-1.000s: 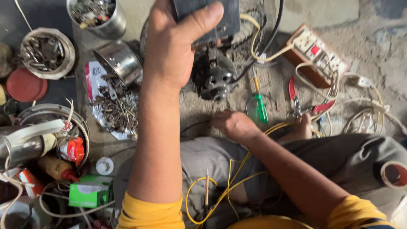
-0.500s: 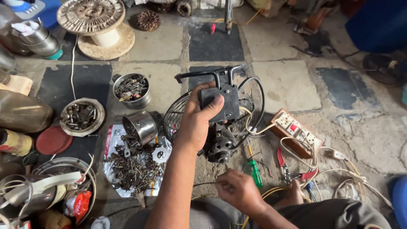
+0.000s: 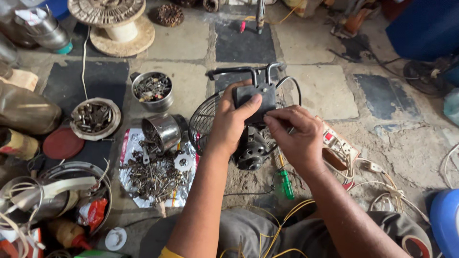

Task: The person sits on the floor and repairs a disassembled electric fan. They handle the fan motor and cage, wrap wires with tape, and use a screwdriver to tighten screws on the fan's internal components.

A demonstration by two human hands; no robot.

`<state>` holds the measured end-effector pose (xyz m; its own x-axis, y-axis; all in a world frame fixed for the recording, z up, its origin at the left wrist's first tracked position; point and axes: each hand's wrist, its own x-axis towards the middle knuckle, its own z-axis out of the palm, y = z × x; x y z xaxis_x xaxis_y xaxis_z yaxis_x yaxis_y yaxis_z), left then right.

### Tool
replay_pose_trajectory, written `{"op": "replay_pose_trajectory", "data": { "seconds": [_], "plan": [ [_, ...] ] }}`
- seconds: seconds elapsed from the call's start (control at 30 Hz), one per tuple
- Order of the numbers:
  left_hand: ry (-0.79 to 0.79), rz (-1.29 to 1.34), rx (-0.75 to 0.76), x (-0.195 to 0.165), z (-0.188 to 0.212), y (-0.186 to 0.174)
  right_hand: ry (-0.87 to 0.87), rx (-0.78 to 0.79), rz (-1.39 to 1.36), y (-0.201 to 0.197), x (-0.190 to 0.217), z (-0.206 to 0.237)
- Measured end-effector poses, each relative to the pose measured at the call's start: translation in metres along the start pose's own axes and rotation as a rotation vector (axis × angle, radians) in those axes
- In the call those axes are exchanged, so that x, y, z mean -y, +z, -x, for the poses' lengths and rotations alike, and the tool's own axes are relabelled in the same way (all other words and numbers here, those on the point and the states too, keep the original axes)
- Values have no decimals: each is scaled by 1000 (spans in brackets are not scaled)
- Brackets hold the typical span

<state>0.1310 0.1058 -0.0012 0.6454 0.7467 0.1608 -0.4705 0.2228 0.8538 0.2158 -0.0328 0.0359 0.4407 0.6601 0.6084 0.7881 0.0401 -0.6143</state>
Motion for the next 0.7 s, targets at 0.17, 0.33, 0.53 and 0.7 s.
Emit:
{"op": "replay_pose_trajectory", "data": {
  "seconds": [0.17,0.33,0.53,0.7],
  "plan": [
    [-2,-5,-14,2,0,2,39,34,-40,-2,-4,-1],
    [-1,26,-2,3,0,3,-3,83,-32,-6,-4,-5],
    [3,40,14,4,0,2,-9,70,50,-4,-9,-6],
    [13,9,19,5,0,0,-161,19,52,-1,-15,-2]
  ]
}}
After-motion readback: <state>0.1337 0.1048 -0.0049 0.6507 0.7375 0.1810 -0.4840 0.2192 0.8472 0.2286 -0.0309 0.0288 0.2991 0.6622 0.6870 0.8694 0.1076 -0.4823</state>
